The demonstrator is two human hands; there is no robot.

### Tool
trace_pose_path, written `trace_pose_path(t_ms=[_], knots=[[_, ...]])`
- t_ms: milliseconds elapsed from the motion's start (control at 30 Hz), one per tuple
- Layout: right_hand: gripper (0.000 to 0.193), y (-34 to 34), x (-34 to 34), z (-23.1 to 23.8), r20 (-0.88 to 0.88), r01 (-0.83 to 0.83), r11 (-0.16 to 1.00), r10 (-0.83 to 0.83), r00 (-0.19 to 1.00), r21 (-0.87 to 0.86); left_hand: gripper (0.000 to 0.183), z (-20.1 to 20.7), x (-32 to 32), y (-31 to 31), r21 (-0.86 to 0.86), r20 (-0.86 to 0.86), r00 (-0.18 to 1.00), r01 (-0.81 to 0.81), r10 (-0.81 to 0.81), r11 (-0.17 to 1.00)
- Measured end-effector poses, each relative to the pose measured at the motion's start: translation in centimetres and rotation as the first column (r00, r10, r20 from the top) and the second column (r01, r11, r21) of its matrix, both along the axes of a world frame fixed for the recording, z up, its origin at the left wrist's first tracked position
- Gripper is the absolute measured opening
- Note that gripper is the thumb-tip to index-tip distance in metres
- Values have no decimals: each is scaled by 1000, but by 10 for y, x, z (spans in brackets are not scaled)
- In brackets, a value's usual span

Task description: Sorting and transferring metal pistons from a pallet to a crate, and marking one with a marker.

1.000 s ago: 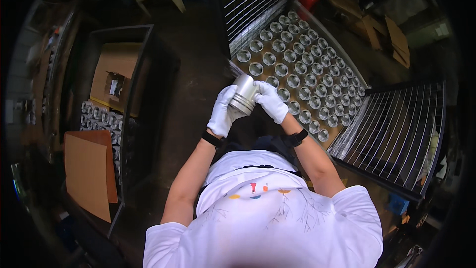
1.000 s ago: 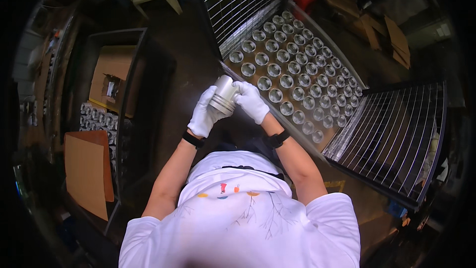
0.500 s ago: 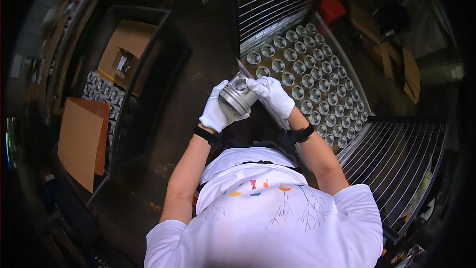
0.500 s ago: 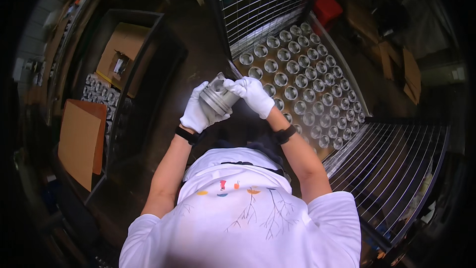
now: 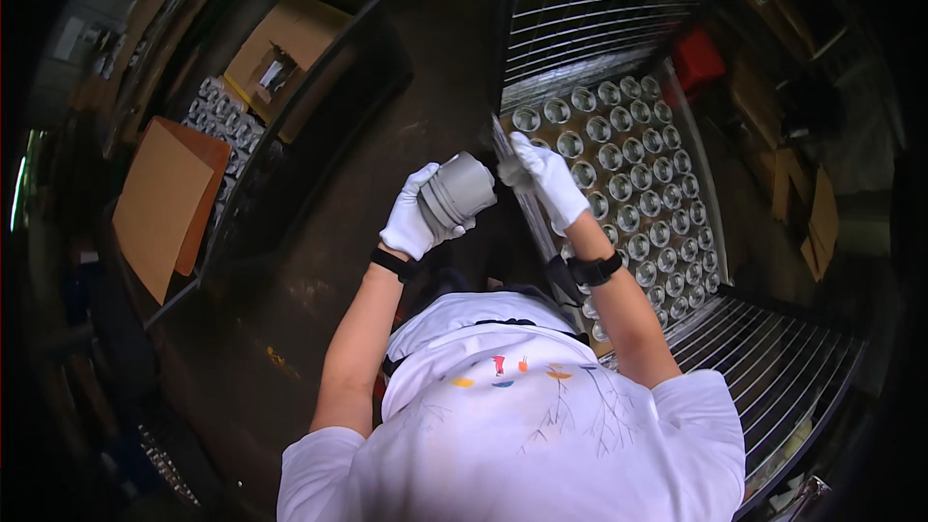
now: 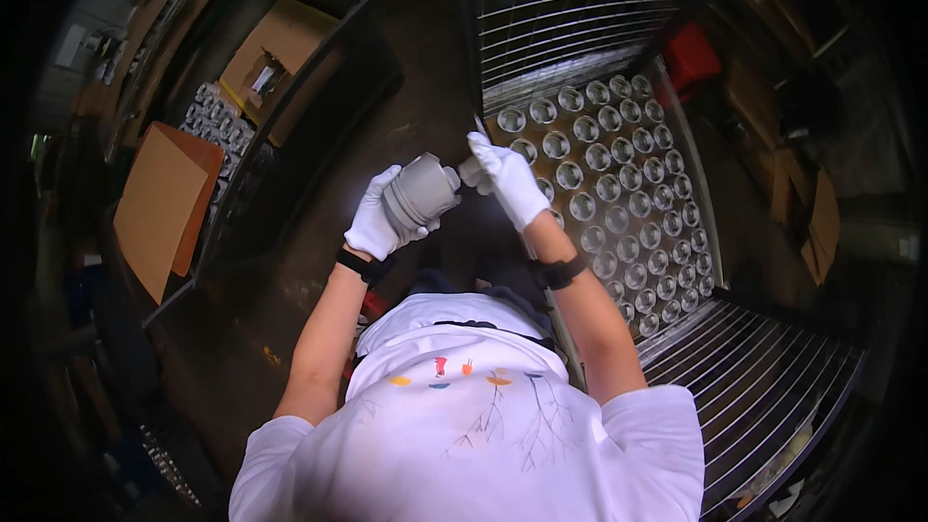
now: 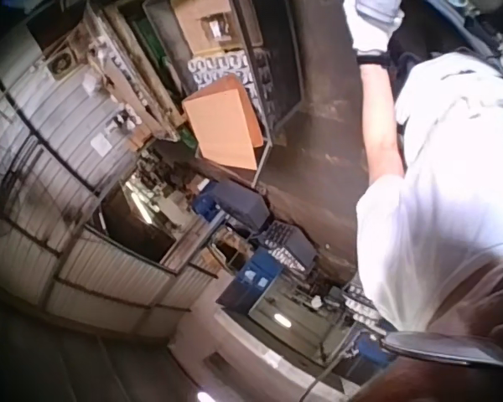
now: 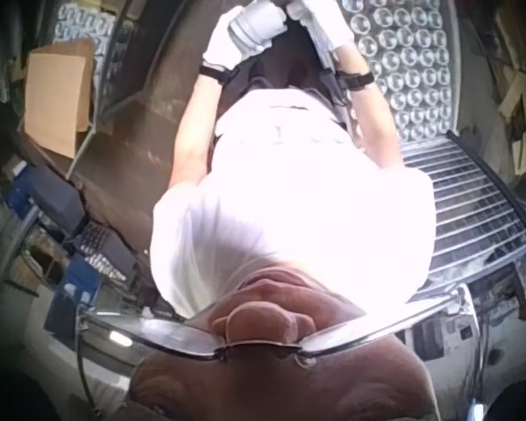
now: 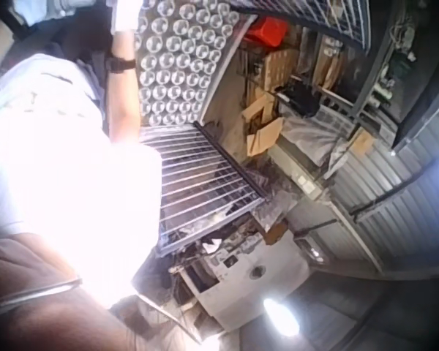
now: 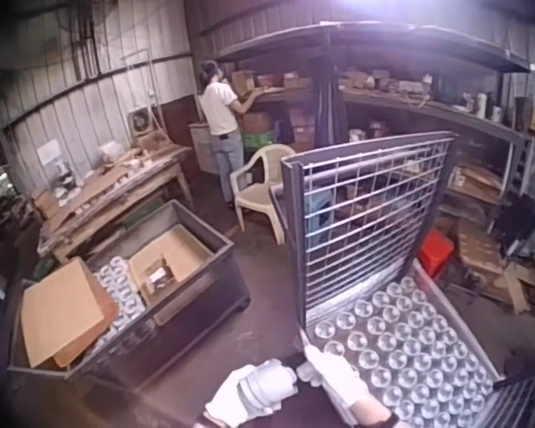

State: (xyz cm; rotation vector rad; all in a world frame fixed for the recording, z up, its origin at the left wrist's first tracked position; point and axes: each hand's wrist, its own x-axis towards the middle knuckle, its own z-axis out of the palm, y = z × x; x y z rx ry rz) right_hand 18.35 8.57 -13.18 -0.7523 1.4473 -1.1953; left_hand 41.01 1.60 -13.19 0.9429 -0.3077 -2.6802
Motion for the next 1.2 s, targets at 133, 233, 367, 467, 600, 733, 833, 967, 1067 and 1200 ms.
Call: trace_pose_path(t_ms=[133,233,367,467,600,733,833,967,1067,1200], knots=[[52,12,-13,-4,15,64,994,-66,998,91,58,11,13,-9,53,-68,996,-47,51,997],[51,7,-13,-7,28,56,990,-60,998,127,66,20,25,-18,7,-85,993,-78,78,997],[52,-11,3,-3,34,25,991,-29,999,133,65,26,43,-34,-73,-172,972,-175,160,982],[52,-33,16,-3,4,-56,990,56,998,126,62,26,57,-52,-97,-316,917,-285,242,954],[52,-73,48,-6,32,-95,988,92,995,119,59,24,92,-93,-32,-463,844,-321,271,947],[50,-126,92,-14,-21,-142,978,147,989,154,57,13,132,-139,-43,-526,769,-452,364,891],[50,-175,132,-10,-32,-216,964,223,974,155,58,12,168,-182,-42,-455,808,-440,375,897],[50,-248,195,-7,-26,-239,963,244,969,127,64,18,220,-242,2,-452,829,-369,330,930],[52,-291,240,3,-79,-300,950,307,948,86,72,16,259,-270,38,-399,843,-377,360,925],[53,-347,285,10,-101,-379,922,385,917,73,74,8,300,-312,182,-380,814,-399,439,899]])
